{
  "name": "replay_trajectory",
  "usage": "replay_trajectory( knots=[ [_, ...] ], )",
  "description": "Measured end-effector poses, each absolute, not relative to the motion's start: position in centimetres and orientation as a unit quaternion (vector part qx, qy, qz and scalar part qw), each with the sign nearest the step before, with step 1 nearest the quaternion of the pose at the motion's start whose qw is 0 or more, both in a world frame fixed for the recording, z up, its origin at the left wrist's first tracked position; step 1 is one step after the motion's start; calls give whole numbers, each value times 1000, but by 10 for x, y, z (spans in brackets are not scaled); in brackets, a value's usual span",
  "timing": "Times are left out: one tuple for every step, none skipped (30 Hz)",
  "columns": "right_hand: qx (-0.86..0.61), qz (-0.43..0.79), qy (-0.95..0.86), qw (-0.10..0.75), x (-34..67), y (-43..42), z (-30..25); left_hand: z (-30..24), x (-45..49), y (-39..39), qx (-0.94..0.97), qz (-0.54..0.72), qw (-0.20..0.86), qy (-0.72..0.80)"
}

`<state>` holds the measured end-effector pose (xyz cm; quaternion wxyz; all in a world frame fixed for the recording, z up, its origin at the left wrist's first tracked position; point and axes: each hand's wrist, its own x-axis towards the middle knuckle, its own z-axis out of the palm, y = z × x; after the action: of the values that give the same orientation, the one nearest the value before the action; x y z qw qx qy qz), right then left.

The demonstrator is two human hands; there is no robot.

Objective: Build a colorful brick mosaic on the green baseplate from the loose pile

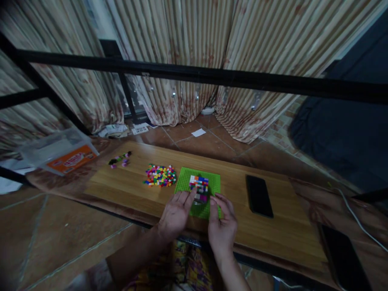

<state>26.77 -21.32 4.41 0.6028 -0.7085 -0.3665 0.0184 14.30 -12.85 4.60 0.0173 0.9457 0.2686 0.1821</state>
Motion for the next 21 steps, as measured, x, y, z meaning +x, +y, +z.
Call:
replay_trajectory(
  knots=[
    [-708,28,-373,599,263,-213,47,44,133,-130,939,192,40,281],
    [-706,43,-384,594,258,-213,49,41,123,-131,932,201,66,295],
    [-704,61,-398,585,251,-211,50,37,111,-131,921,211,90,315],
    [-701,82,-418,572,244,-209,50,32,99,-130,907,223,108,340],
    [-697,103,-444,553,236,-206,50,27,87,-128,891,233,121,370],
    [-693,123,-473,530,227,-202,49,22,75,-125,871,247,126,406],
    [-689,141,-500,505,218,-196,46,18,64,-120,852,260,127,436],
    [-685,154,-524,481,210,-189,43,14,54,-115,837,269,127,460],
    [-683,163,-544,460,202,-181,39,12,45,-108,826,273,132,476],
    [-679,166,-559,446,195,-172,34,10,37,-102,816,276,135,490],
    [-677,163,-570,436,189,-161,29,9,31,-96,809,277,138,500],
    [-675,155,-582,426,184,-150,25,9,26,-90,804,276,142,507],
    [-672,142,-594,418,180,-139,21,10,23,-84,800,274,147,514],
    [-669,127,-608,409,177,-127,18,11,20,-80,796,273,152,518],
    [-666,110,-622,398,175,-116,15,11,19,-76,793,272,158,522],
    [-662,94,-635,386,174,-106,14,11,18,-73,790,272,164,524],
    [-660,79,-647,374,172,-96,13,11,18,-72,788,272,169,526],
    [-658,67,-658,360,171,-87,13,11,18,-71,785,272,173,528],
    [-658,59,-666,347,170,-80,13,11,18,-70,783,272,176,531],
    [-658,53,-672,334,169,-74,13,10,19,-69,780,269,178,536],
    [-659,50,-678,322,168,-68,13,10,19,-69,778,266,179,541]
  ],
)
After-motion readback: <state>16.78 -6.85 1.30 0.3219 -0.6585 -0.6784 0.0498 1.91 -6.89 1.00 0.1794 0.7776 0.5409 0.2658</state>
